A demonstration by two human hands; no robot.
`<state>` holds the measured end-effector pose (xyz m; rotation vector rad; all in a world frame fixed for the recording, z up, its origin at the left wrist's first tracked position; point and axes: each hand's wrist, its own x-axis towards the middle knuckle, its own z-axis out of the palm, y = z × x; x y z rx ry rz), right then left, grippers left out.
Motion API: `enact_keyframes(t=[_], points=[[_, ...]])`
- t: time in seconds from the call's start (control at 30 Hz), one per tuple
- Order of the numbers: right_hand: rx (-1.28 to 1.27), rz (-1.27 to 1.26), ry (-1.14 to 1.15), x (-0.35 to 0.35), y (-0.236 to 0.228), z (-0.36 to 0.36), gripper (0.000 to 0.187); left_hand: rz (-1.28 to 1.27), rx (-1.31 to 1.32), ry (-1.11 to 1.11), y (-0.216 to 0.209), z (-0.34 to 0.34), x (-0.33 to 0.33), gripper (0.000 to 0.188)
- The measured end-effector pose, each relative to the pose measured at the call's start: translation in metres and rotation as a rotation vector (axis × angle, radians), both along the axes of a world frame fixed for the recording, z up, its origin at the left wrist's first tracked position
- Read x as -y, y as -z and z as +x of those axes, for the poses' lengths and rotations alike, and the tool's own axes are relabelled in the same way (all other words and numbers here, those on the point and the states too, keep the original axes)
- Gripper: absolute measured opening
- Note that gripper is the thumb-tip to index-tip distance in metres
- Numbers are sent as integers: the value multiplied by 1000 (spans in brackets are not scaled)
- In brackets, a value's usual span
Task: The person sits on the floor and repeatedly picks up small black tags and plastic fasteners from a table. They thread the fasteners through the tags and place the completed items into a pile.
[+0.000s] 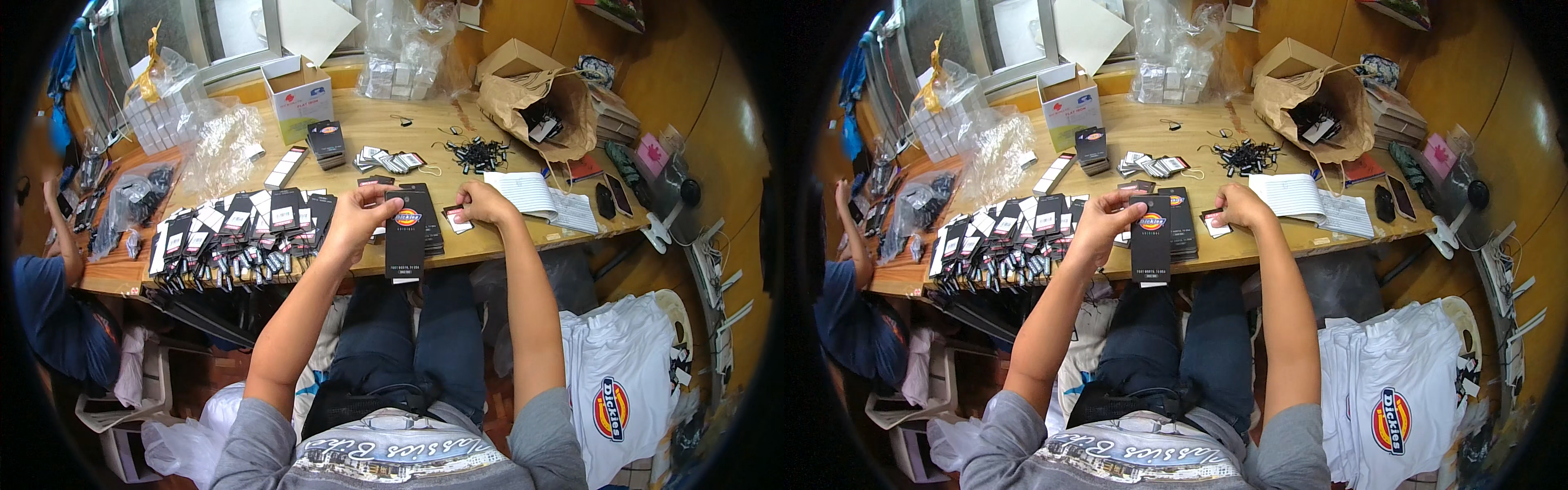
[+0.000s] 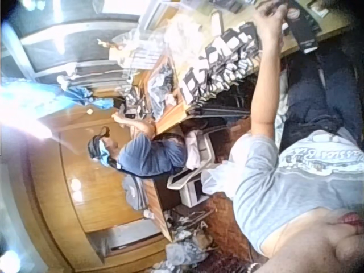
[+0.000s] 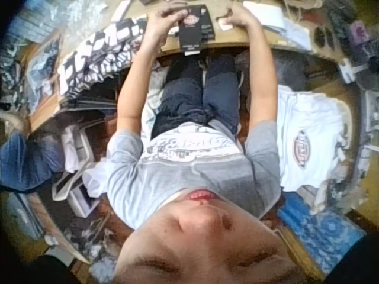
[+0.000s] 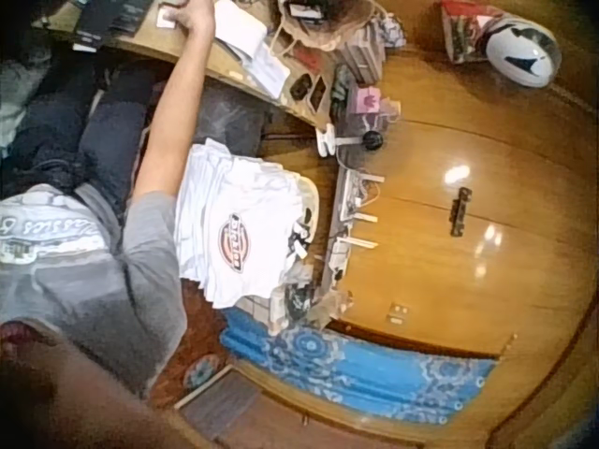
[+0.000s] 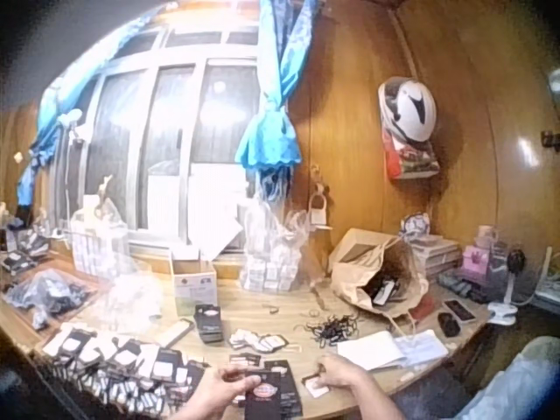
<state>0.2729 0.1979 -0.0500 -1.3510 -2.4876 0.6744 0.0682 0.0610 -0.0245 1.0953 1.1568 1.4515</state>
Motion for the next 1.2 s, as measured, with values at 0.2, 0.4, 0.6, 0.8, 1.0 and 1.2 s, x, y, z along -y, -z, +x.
enact_keyframes(t=[0.2,0.4,0.6,0.8,1.0,1.2], points=[[-388,-259,92,13,-13,5,25,52,-102,-98,20,2,1,20],[-751,-300,-118,85,-29,-15,17,105,10,-37,24,28,21,20],[-714,-143,52,47,-20,-19,7,43,110,-45,42,22,29,21],[66,549,157,-55,0,0,9,-35,204,4,32,19,49,20],[-52,601,106,-87,1,4,12,-57,338,78,29,10,65,22],[-1048,127,298,-113,-46,9,19,-43,359,135,31,11,69,20]])
